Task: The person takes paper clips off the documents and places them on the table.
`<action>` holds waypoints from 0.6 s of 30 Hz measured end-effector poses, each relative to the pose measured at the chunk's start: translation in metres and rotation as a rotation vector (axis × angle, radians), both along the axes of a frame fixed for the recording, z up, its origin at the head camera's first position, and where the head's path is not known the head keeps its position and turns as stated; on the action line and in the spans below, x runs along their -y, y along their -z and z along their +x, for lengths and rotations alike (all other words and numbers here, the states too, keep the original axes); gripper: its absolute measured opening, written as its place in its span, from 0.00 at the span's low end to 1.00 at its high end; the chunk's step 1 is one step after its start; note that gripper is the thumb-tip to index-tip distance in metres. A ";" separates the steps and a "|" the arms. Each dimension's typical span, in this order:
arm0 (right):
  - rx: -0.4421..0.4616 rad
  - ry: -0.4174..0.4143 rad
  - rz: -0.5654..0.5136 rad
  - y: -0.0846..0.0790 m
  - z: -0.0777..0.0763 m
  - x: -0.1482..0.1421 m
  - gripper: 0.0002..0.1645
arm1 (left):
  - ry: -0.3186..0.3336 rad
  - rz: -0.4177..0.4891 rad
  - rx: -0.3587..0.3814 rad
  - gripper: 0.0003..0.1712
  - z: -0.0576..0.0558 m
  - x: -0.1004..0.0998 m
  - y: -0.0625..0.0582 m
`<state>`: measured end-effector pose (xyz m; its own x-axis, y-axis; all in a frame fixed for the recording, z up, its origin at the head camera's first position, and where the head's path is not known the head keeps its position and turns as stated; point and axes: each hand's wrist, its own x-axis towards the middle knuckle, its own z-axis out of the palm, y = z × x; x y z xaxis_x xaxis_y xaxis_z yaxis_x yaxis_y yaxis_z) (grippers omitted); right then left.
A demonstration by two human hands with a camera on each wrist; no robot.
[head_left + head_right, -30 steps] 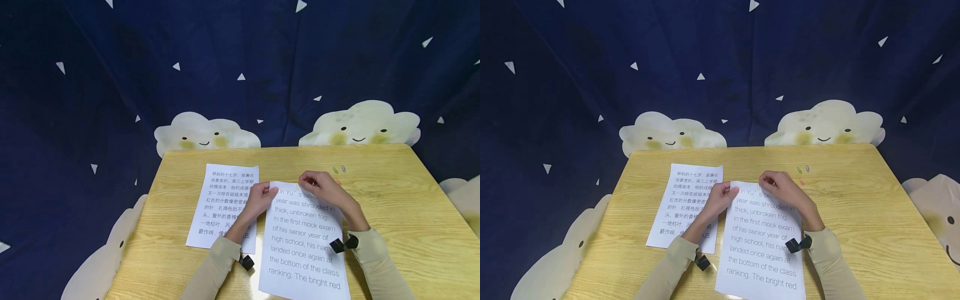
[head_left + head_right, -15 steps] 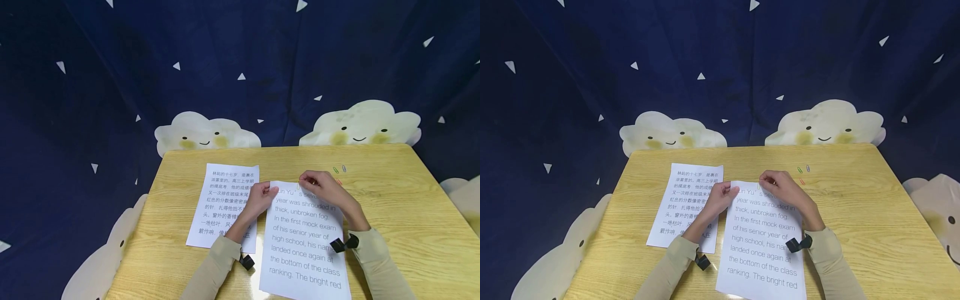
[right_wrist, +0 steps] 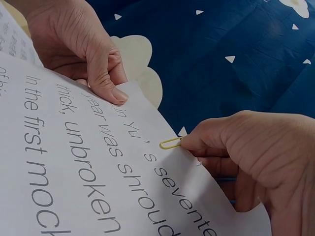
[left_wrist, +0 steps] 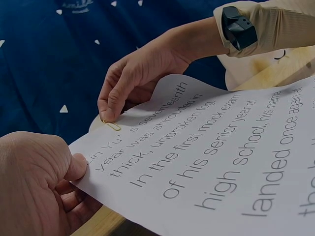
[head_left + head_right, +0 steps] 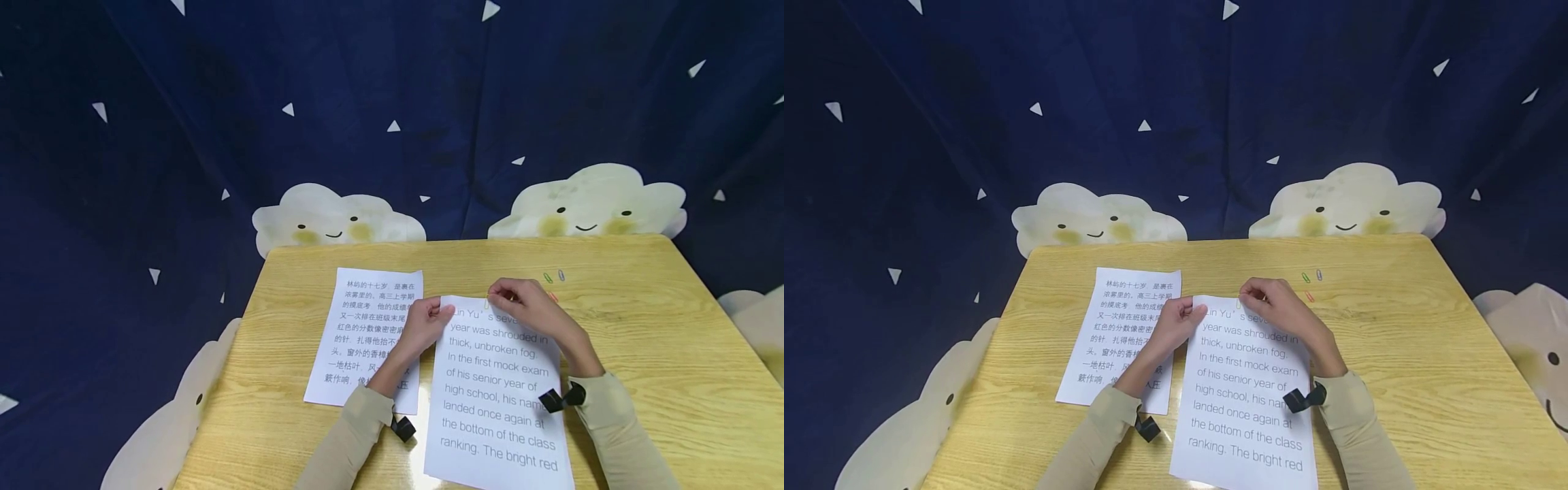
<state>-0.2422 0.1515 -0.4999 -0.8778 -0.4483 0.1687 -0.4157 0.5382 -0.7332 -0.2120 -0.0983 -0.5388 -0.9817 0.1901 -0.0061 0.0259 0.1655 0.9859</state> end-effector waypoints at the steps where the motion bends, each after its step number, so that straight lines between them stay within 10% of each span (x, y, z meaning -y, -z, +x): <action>1: 0.001 0.003 0.000 0.000 0.000 0.000 0.04 | -0.001 0.002 0.002 0.11 0.000 0.000 0.000; 18: -0.013 0.006 -0.005 -0.002 0.000 -0.001 0.04 | -0.012 0.007 0.018 0.10 0.000 0.000 0.000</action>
